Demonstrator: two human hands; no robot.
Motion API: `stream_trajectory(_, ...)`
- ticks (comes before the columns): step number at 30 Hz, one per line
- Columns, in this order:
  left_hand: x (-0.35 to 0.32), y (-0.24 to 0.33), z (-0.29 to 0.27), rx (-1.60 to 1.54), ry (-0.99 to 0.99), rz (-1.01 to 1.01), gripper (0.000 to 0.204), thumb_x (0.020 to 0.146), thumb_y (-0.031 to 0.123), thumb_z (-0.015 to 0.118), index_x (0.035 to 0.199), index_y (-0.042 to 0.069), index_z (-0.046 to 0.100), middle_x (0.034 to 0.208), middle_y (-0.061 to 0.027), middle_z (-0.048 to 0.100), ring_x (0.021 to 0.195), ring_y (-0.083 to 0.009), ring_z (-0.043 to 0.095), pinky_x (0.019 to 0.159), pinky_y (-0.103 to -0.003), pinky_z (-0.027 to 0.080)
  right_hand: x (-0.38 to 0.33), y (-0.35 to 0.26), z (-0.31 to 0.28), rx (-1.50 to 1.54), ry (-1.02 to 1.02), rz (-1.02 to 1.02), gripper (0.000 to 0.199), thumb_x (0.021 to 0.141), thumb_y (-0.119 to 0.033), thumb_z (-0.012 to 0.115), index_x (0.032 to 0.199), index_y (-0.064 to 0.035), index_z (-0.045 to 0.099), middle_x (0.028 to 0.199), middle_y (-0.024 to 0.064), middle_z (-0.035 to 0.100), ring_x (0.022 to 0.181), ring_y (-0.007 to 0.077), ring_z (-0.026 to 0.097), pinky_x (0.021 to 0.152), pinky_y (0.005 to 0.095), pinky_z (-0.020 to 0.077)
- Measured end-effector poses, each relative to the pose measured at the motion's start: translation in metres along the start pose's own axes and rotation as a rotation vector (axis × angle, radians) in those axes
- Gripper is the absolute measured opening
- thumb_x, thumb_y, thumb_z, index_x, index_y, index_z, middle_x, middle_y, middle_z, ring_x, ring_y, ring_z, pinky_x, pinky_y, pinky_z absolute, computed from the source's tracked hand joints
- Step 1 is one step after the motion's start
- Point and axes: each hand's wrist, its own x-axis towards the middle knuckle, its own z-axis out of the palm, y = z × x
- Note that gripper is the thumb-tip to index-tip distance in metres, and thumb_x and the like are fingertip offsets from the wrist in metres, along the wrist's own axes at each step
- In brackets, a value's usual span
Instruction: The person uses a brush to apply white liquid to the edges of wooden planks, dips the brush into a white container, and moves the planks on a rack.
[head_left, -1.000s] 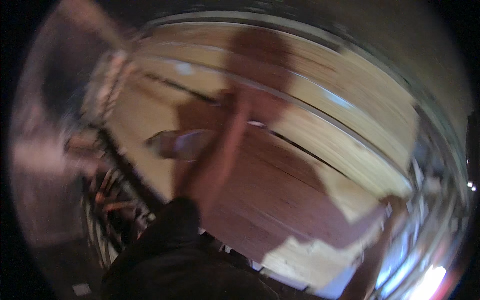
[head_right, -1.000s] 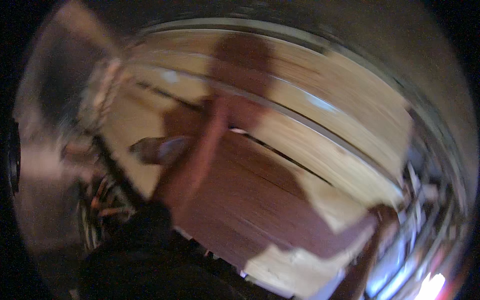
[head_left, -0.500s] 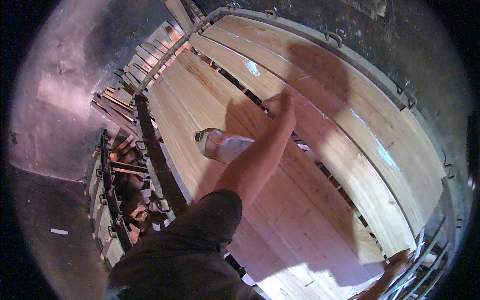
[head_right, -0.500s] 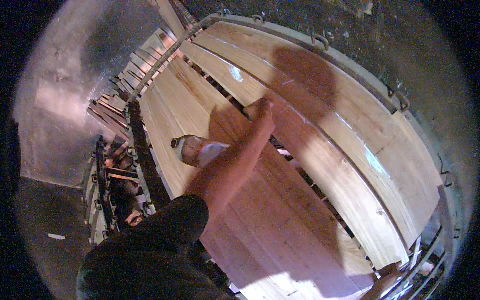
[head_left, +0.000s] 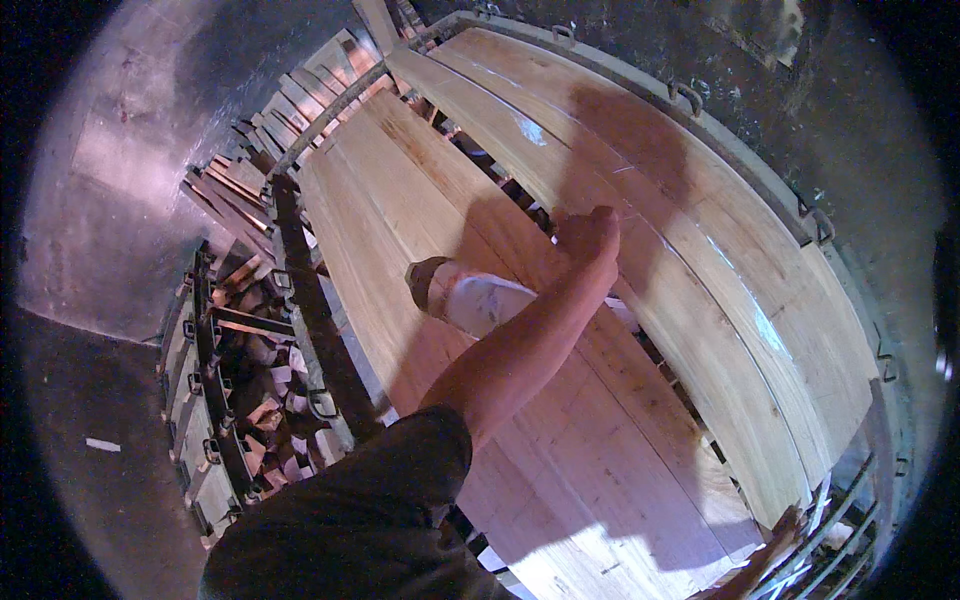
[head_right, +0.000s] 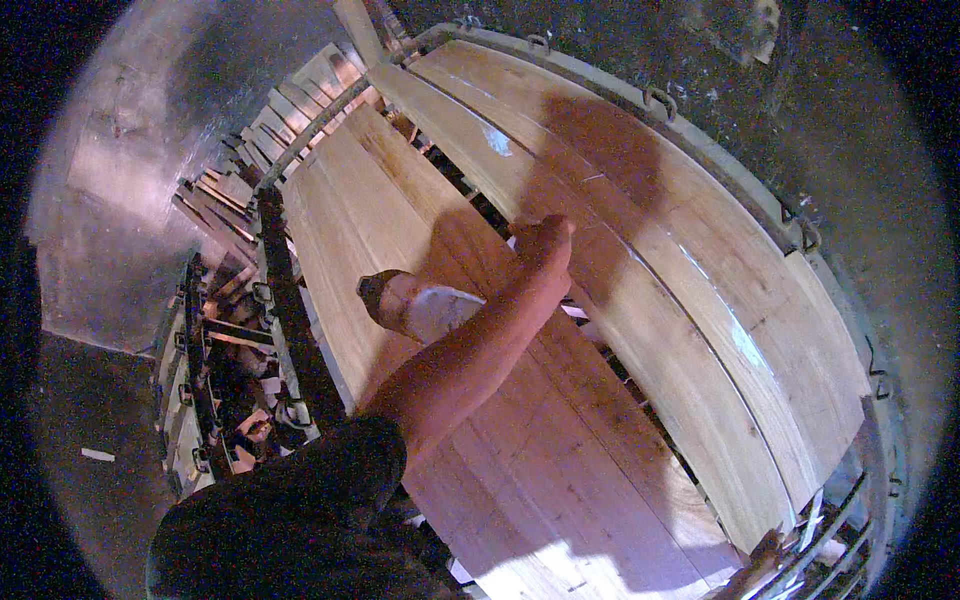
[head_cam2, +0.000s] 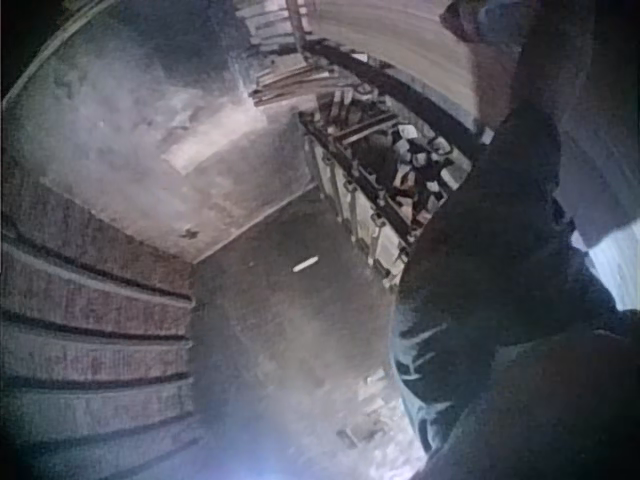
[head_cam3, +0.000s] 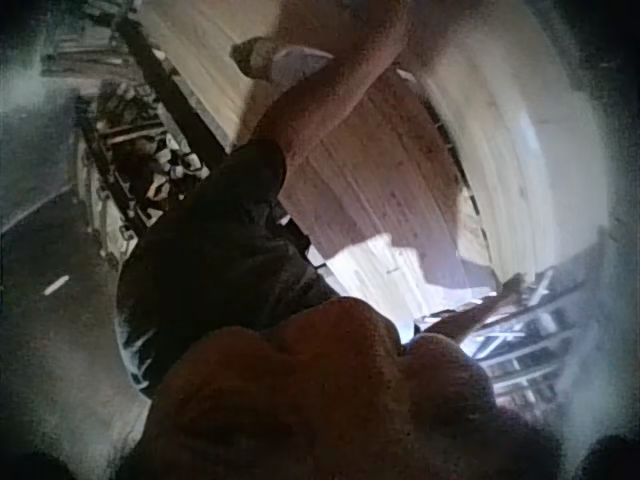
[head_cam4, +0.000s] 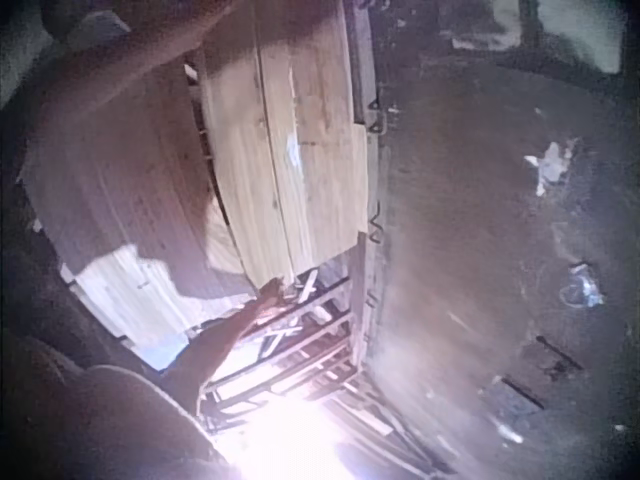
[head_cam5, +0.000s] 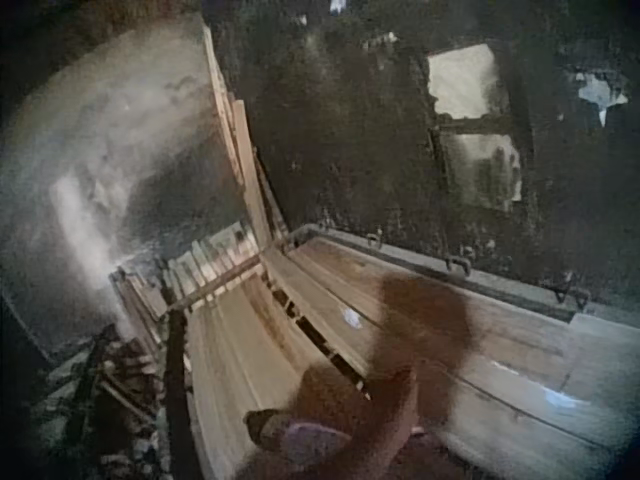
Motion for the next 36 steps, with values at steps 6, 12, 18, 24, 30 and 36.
stream_trajectory(6, 0.060, -0.045, -0.015, 0.411, 0.214, 0.850, 0.073, 0.072, 0.019, 0.060, 0.133, -0.012, 0.035, 0.134, -0.0317, 0.043, 0.127, -0.0470, 0.038, 0.110, -0.055, 0.026, 0.016, -0.016, 0.028, 0.014, -0.096, 0.021, 0.042, 0.089, -0.043, 0.059, 0.101, -0.0036, 0.067, 0.081, 0.0108, 0.063, 0.073, 0.0220, 0.059, 0.067, 0.0359, 0.0471)
stream_trajectory(12, 0.069, -0.070, -0.014, 0.712, 0.267, 1.028, 0.087, 0.072, 0.024, 0.061, 0.144, -0.008, 0.022, 0.148, -0.0322, 0.023, 0.138, -0.0504, 0.015, 0.115, -0.058, 0.008, 0.001, -0.011, 0.029, -0.030, -0.099, 0.032, 0.040, 0.088, -0.041, 0.059, 0.100, -0.0033, 0.068, 0.084, 0.0138, 0.065, 0.076, 0.0248, 0.062, 0.071, 0.0376, 0.0485)
stream_trajectory(18, 0.068, -0.080, 0.012, 0.851, -0.068, 0.858, 0.077, 0.077, 0.028, 0.059, 0.141, -0.006, 0.031, 0.141, -0.0293, 0.036, 0.128, -0.0476, 0.032, 0.106, -0.057, 0.024, -0.035, 0.003, -0.001, -0.143, -0.045, -0.009, 0.039, 0.087, -0.039, 0.060, 0.100, -0.0031, 0.070, 0.087, 0.0168, 0.067, 0.080, 0.0276, 0.064, 0.075, 0.0392, 0.0498)
stream_trajectory(24, 0.093, -0.078, -0.034, 0.773, -0.371, 0.887, 0.063, 0.085, 0.034, 0.052, 0.136, -0.003, 0.039, 0.132, -0.0249, 0.046, 0.113, -0.0399, 0.047, 0.095, -0.051, 0.036, -0.047, -0.046, 0.029, -0.408, 0.095, 0.129, 0.038, 0.086, -0.037, 0.061, 0.100, -0.0029, 0.071, 0.089, 0.0197, 0.069, 0.083, 0.0305, 0.067, 0.079, 0.0409, 0.0511)
stream_trajectory(30, 0.083, -0.023, -0.059, 0.648, -0.597, 0.752, 0.054, 0.093, 0.039, 0.046, 0.131, 0.000, 0.048, 0.124, -0.0205, 0.057, 0.099, -0.0321, 0.061, 0.084, -0.045, 0.049, -0.048, -0.043, 0.019, -0.355, 0.184, 0.236, 0.048, 0.085, -0.046, 0.060, 0.105, -0.0040, 0.071, 0.096, 0.0228, 0.069, 0.095, 0.0382, 0.067, 0.085, 0.0435, 0.0496)
stream_trajectory(36, 0.154, 0.010, -0.042, 0.533, -0.595, 0.495, 0.053, 0.093, 0.040, 0.045, 0.129, 0.001, 0.050, 0.124, -0.0185, 0.058, 0.102, -0.0326, 0.061, 0.085, -0.046, 0.050, -0.053, -0.039, 0.026, -0.305, 0.144, 0.102, 0.037, 0.084, -0.040, 0.060, 0.094, -0.0074, 0.072, 0.086, 0.0232, 0.068, 0.086, 0.0422, 0.065, 0.078, 0.0477, 0.0493)
